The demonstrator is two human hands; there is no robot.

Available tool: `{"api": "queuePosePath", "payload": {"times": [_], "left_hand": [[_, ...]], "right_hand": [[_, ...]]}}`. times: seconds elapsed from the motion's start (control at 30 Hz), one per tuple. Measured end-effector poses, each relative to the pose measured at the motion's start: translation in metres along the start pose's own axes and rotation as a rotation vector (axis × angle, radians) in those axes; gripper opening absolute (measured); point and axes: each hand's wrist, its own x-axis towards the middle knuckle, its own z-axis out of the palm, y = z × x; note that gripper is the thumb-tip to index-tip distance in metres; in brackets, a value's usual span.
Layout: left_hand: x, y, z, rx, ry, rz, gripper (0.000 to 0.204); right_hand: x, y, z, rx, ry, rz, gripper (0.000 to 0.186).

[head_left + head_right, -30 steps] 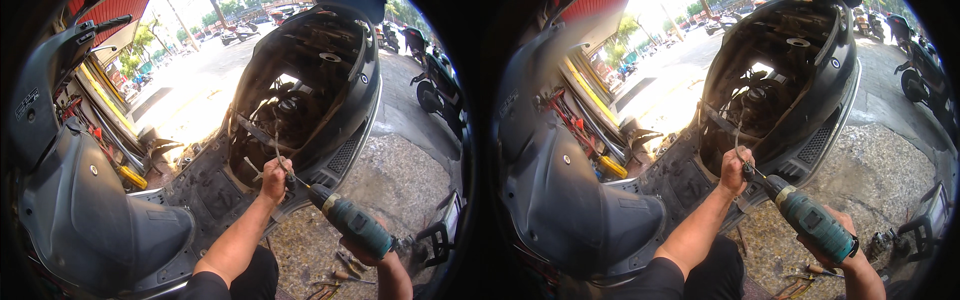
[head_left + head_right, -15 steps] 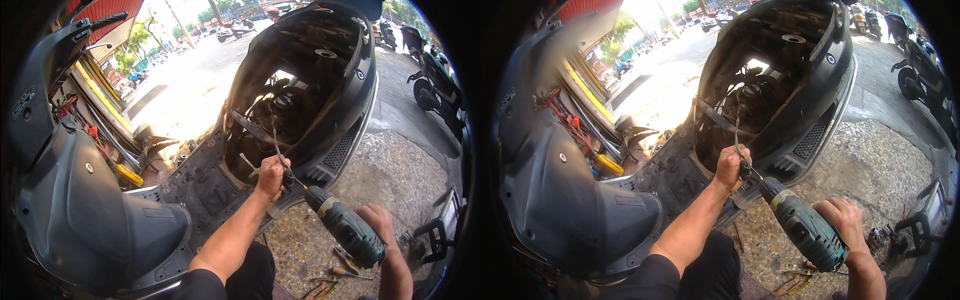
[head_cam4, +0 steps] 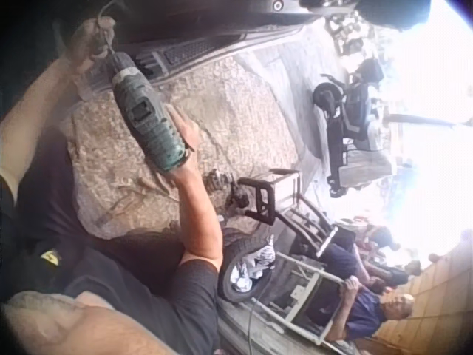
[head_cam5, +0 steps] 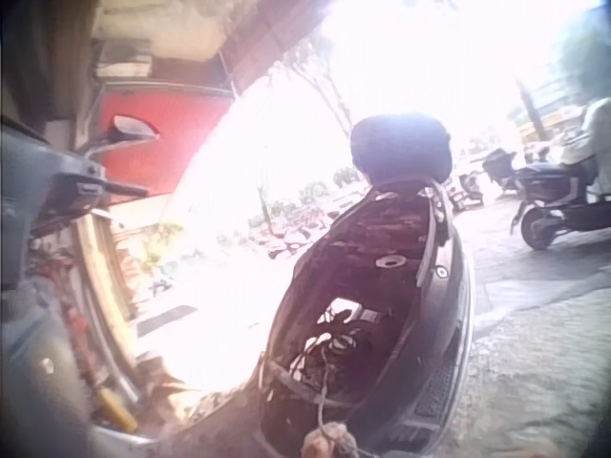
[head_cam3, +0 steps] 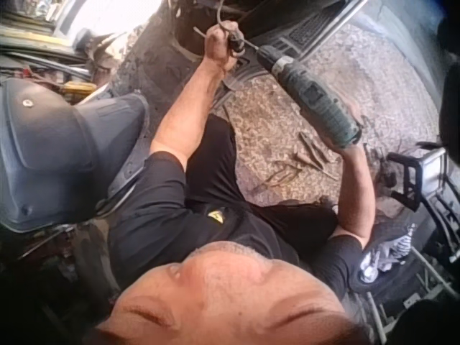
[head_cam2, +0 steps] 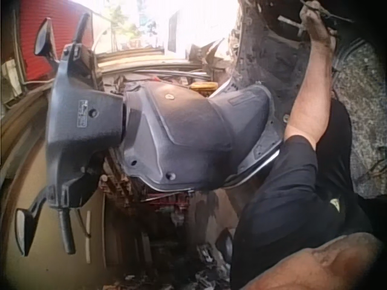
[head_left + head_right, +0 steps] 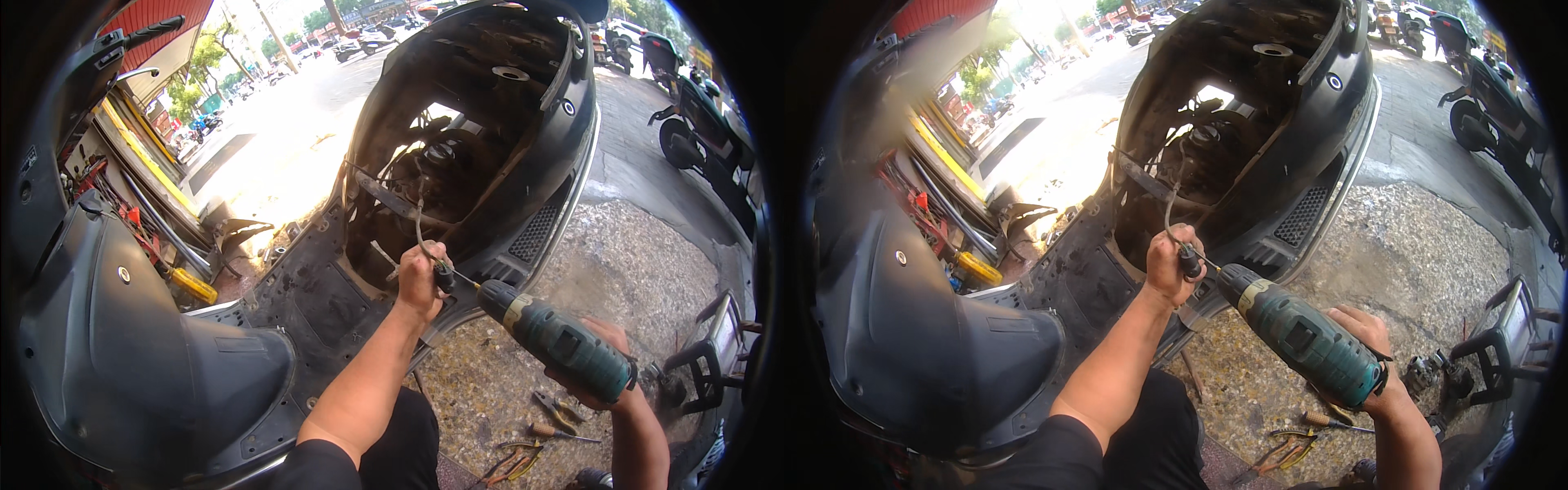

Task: The person works on a scooter's engine area, using a power drill to remove and install screws on a small black component and a carburetor. They wipe the parts with a cloth and reattach the carburetor to the engine.

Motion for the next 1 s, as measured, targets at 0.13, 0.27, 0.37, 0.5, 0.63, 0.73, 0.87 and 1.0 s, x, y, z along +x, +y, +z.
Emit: {"api": "queuePosePath", "payload": {"times": [0.13, 0.27, 0.37, 0.5, 0.63, 0.73, 0.87, 1.0], "left_hand": [[0.002, 0.003, -0.014, -0.184, -0.145, -0.131, 0.034], [0.005, 0.011, -0.016, -0.425, -0.242, -0.277, 0.021], [0.002, 0.014, -0.007, -0.312, -0.055, -0.268, 0.025], [0.001, 0.009, 0.009, -0.323, 0.074, -0.283, 0.03], [0.003, -0.001, 0.019, -0.217, 0.065, -0.268, 0.032], [0.003, -0.004, 0.022, -0.173, 0.028, -0.248, 0.036], [0.004, -0.007, 0.026, -0.149, -0.011, -0.208, 0.039], [0.005, -0.012, 0.032, -0.135, 0.0, -0.146, 0.041]], "right_hand": [[-0.012, -0.001, -0.002, 0.108, 0.036, 0.083, 0.028], [-0.029, 0.006, -0.01, 0.347, 0.003, 0.577, 0.034], [-0.039, 0.025, -0.008, 0.55, -0.082, 0.703, 0.037], [-0.057, 0.055, 0.032, 0.621, -0.298, 0.852, 0.044], [-0.096, 0.069, 0.093, 0.732, -0.508, 1.025, 0.04], [-0.126, 0.079, 0.128, 0.711, -0.663, 1.249, 0.033], [-0.158, 0.093, 0.145, 0.842, -0.704, 1.296, 0.031], [-0.178, 0.106, 0.15, 0.771, -0.702, 1.399, 0.032]]}}
